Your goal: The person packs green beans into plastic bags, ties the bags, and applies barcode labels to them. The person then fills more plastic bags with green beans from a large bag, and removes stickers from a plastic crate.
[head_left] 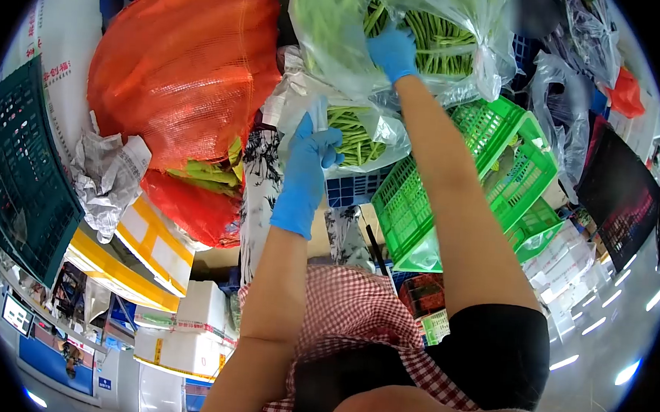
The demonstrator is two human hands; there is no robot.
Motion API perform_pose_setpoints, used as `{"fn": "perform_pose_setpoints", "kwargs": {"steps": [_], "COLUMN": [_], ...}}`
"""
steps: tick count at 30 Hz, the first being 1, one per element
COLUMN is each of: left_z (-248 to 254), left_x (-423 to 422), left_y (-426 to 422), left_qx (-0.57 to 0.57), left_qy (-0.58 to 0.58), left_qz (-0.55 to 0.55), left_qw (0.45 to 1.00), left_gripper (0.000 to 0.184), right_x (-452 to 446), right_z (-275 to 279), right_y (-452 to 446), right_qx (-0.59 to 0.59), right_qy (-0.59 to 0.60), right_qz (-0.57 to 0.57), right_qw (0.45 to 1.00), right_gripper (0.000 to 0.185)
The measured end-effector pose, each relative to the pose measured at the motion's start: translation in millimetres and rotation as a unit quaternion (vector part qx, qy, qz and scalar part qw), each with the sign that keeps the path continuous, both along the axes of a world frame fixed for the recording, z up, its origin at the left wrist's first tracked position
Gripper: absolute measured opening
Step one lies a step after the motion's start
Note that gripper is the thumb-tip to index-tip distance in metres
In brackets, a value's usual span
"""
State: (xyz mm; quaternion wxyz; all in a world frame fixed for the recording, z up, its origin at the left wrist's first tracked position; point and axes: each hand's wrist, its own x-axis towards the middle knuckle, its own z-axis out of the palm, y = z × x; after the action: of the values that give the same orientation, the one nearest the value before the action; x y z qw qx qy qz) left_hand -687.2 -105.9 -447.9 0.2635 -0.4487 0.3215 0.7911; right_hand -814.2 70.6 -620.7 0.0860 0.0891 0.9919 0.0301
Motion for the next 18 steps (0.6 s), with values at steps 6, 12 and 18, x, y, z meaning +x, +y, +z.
{"fn": "perform_pose_setpoints", "kwargs": {"steps": [6,12,18], "left_z": [3,-2,0], "left_x": [-11,-16,-17], "left_y": [-9,-13,-18], "left_qx": [-0.004,-0.009,-0.006], "left_qy": [-0.011,-0.029,-0.024], "left_qz": [-0.041,-0.039,-0.045], "left_qw": [0.999,0.999,0.999], "left_gripper": [0.053,0.054,0.052], "right_x": [4,20,6], "right_z": [4,-9,6], "right_y": [-30,-35,-19], "right_qx": [-0.094,-0.050,-0.094], "right_qy": [-0.170,-0.027,-0.105], "right_qz": [-0.030,0.044,-0.032], "right_qw": [0.981,0.997,0.990], "right_gripper": [0.079,0.077,0.108]}}
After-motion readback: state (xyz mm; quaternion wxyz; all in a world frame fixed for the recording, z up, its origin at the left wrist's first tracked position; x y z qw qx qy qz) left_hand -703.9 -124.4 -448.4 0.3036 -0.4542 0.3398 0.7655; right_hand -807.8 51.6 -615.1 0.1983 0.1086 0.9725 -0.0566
